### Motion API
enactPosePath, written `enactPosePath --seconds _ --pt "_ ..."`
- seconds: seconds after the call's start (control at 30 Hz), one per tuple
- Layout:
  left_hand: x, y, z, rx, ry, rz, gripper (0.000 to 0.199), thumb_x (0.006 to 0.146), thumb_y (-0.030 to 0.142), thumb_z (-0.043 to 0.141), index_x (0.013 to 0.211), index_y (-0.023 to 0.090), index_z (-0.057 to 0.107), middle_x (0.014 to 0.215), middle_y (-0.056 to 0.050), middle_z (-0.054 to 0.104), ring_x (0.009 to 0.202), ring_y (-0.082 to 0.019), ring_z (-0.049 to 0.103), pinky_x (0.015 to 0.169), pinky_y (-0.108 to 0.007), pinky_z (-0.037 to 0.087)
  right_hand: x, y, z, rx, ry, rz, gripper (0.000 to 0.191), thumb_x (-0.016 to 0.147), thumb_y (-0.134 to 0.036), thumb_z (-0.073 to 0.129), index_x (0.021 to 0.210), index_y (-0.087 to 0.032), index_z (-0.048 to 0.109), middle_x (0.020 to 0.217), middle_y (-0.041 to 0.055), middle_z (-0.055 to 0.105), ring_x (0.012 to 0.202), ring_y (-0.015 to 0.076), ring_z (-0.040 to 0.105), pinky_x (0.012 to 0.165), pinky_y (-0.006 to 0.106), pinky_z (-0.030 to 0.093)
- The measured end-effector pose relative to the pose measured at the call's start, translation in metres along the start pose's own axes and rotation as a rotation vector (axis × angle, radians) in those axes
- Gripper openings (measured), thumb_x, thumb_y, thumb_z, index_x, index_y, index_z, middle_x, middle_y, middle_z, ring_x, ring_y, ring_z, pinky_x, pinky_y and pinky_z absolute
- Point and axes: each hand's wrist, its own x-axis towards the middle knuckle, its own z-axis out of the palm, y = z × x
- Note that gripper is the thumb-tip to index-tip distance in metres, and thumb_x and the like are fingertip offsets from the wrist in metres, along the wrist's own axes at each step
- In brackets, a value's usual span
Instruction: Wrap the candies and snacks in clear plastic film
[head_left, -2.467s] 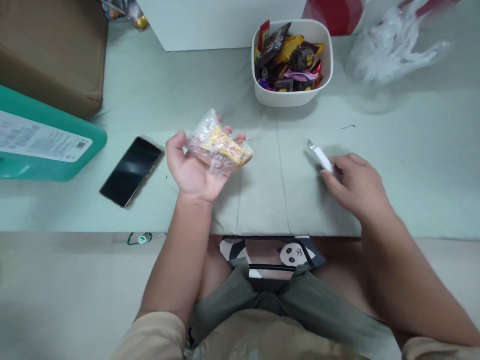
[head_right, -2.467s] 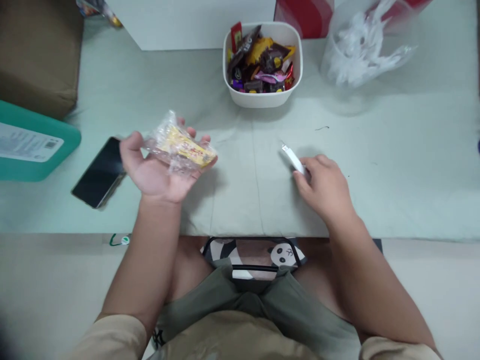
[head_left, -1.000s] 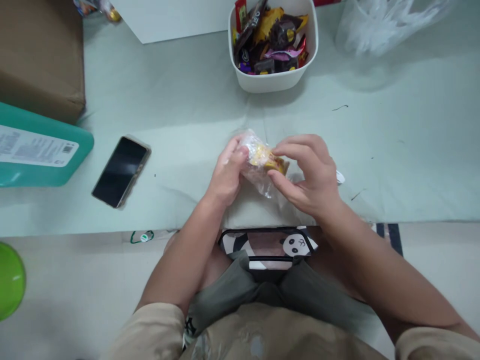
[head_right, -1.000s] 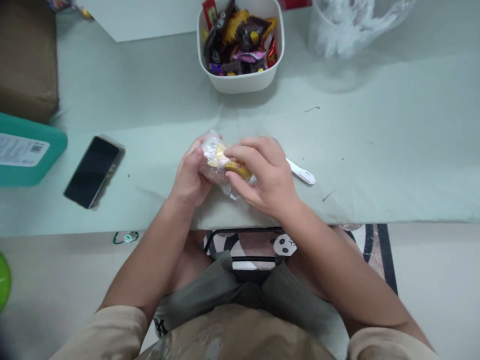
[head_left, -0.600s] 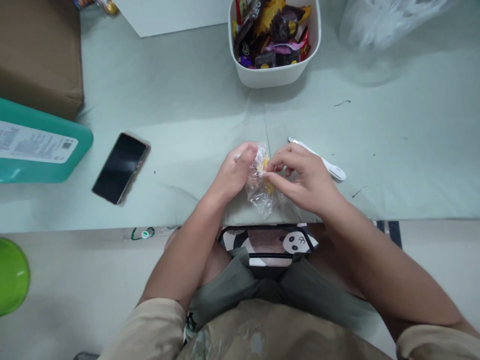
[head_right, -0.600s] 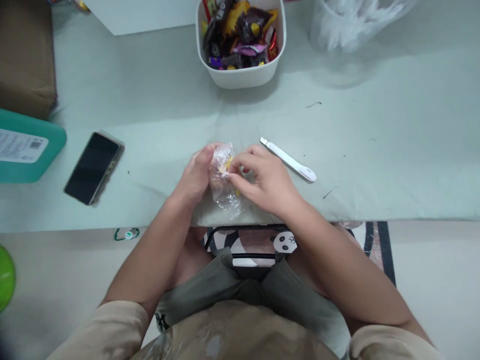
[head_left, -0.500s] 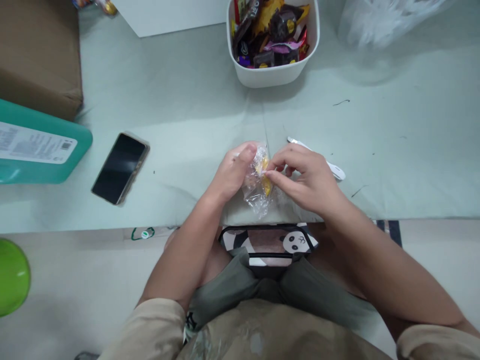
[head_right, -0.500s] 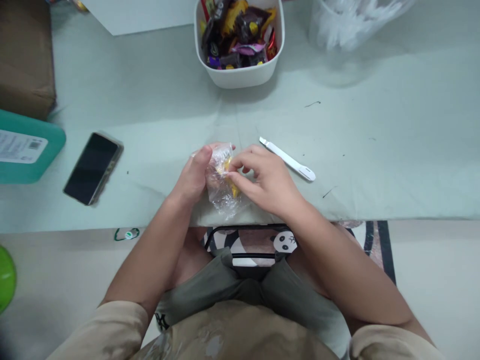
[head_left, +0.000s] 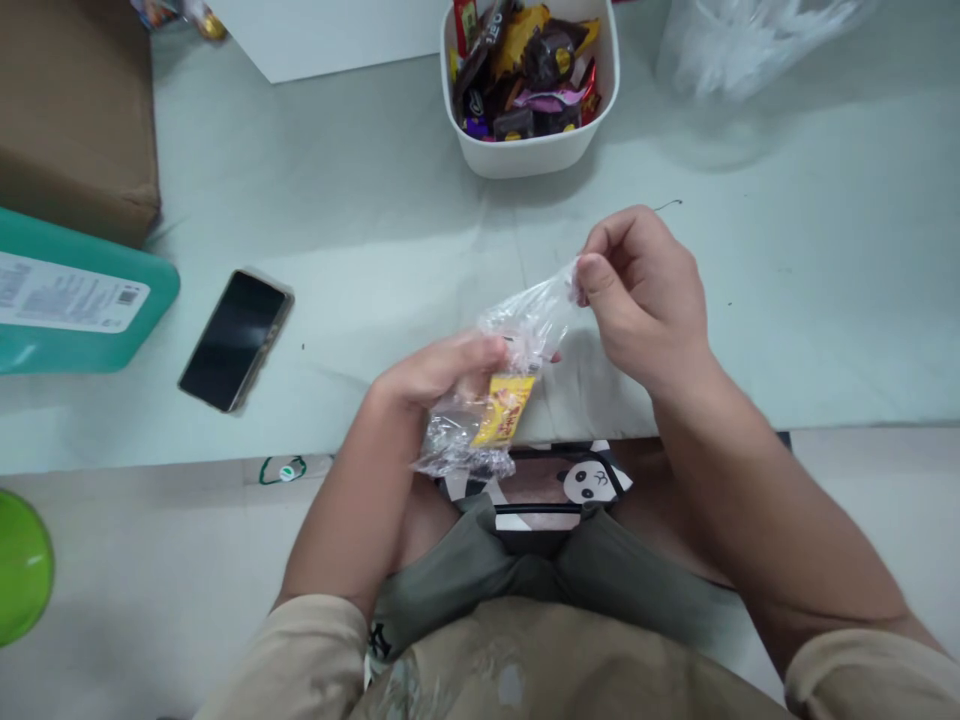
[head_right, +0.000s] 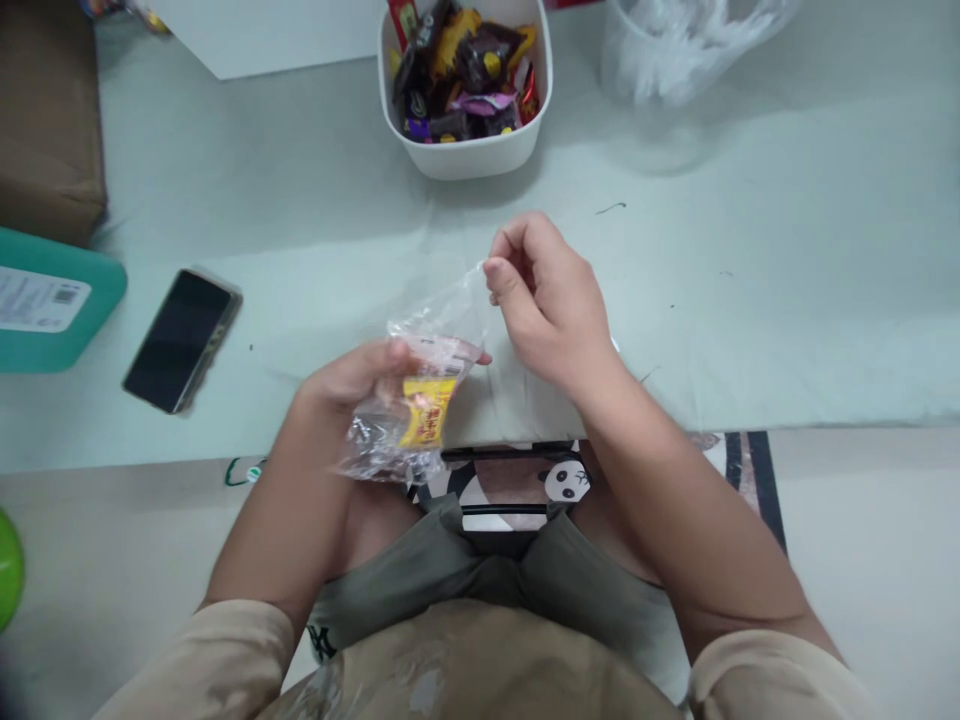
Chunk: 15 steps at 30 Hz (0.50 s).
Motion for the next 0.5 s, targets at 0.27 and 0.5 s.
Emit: enactPosePath --seconds 0.27,0.5 --pt "0.013 -0.003 0.004 -0.173 0.205 0.238 0.075 0.076 0.083 0.059 0.107 0.016 0.075 0.072 -0.008 0.068 0.060 -0.020 0.066 0.055 -0.033 0.054 0.007 0.025 0.008 0.032 0.300 0.088 0.020 0.102 -0.042 0.055 0.093 -0.024 0.049 0.085 0.0015 0.058 0.067 0.0122 0.059 0.057 0.027 0.047" --pt "0.033 -0.019 0.009 -0.112 0.482 0.503 0.089 0.080 0.096 0.033 0.123 0.024 0.065 0.094 -0.009 0.071 0.107 -0.032 0.072 0.083 -0.041 0.058 -0.008 -0.018 0.024 -0.071 0.042 -0.128 0.019 0.091 -0.036 0.069 0.090 -0.023 0.054 0.080 0.0007 0.059 0.070 0.0148 0.056 0.063 0.030 0.046"
